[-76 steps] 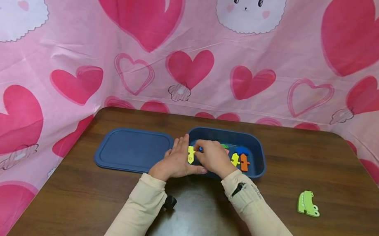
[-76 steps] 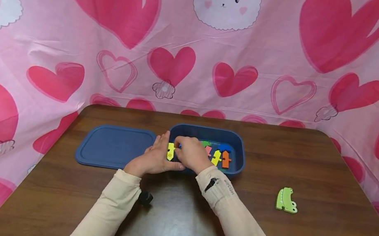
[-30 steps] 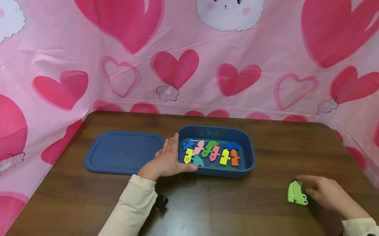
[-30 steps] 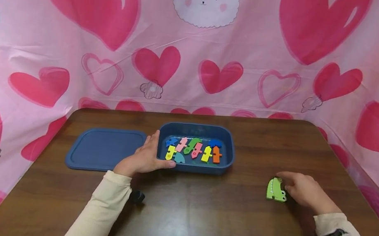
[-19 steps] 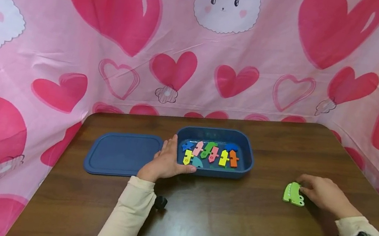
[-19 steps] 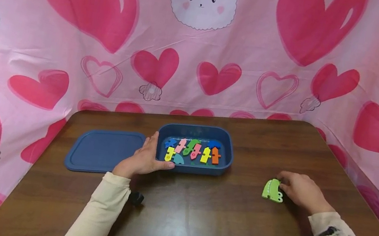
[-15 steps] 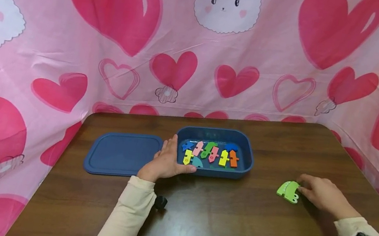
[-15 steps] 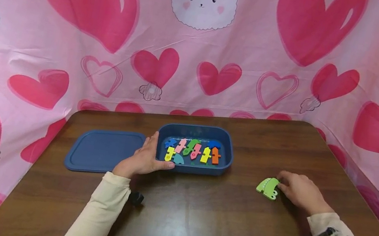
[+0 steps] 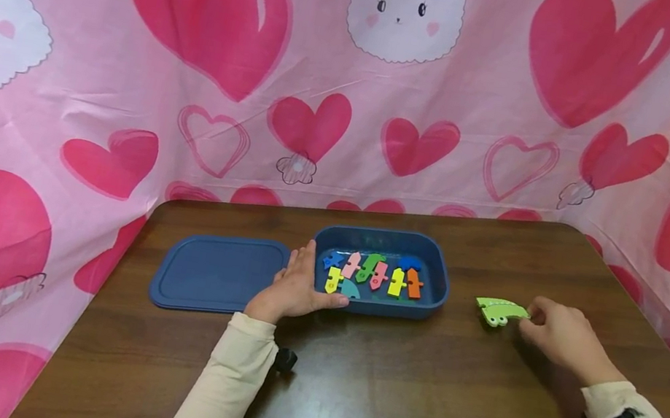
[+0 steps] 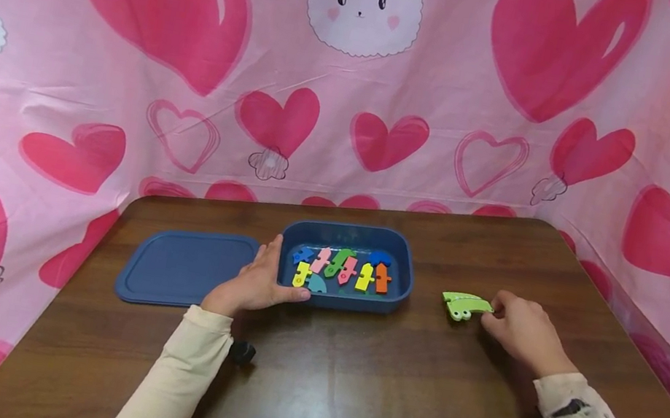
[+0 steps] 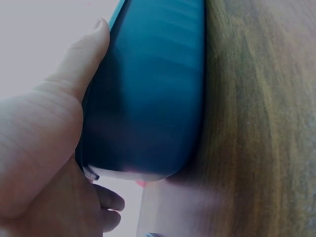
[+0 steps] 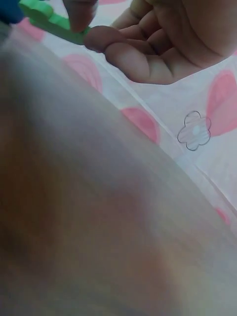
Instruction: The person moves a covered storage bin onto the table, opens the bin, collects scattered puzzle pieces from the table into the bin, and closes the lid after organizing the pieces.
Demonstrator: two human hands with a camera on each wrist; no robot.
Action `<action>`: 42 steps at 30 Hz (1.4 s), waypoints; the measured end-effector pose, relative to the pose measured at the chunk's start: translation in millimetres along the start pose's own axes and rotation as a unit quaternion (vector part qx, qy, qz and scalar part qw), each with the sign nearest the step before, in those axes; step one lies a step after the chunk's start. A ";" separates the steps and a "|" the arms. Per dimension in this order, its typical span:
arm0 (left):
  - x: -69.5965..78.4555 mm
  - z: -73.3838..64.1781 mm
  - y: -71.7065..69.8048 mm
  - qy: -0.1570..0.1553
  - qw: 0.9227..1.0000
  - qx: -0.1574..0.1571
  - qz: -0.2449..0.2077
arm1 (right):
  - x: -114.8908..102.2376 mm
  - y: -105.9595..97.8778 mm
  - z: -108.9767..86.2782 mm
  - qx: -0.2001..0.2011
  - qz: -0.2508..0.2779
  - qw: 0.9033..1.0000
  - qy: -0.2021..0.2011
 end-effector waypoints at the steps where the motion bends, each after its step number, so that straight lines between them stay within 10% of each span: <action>1: 0.1 -0.1 0.2 0.000 1.000 0.000 0.000 | -1.8 -1.7 0.9 0.011 0.007 1.000 0.006; 14: 0.4 -1.3 -0.7 -0.002 1.000 0.002 0.002 | -47.1 -19.5 18.6 0.080 0.056 0.995 0.001; 42: -0.1 -0.8 -1.3 -0.007 1.000 0.011 0.008 | -133.2 2.8 81.9 -0.012 0.096 0.995 0.017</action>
Point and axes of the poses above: each hand's wrist, its own z-axis towards the middle knuckle, its own y-axis out of the palm, x = y × z, the point moved 4 cm from there along z, towards the middle knuckle, and after that the axes turned 11 degrees about -z, right-handed, at the moved point
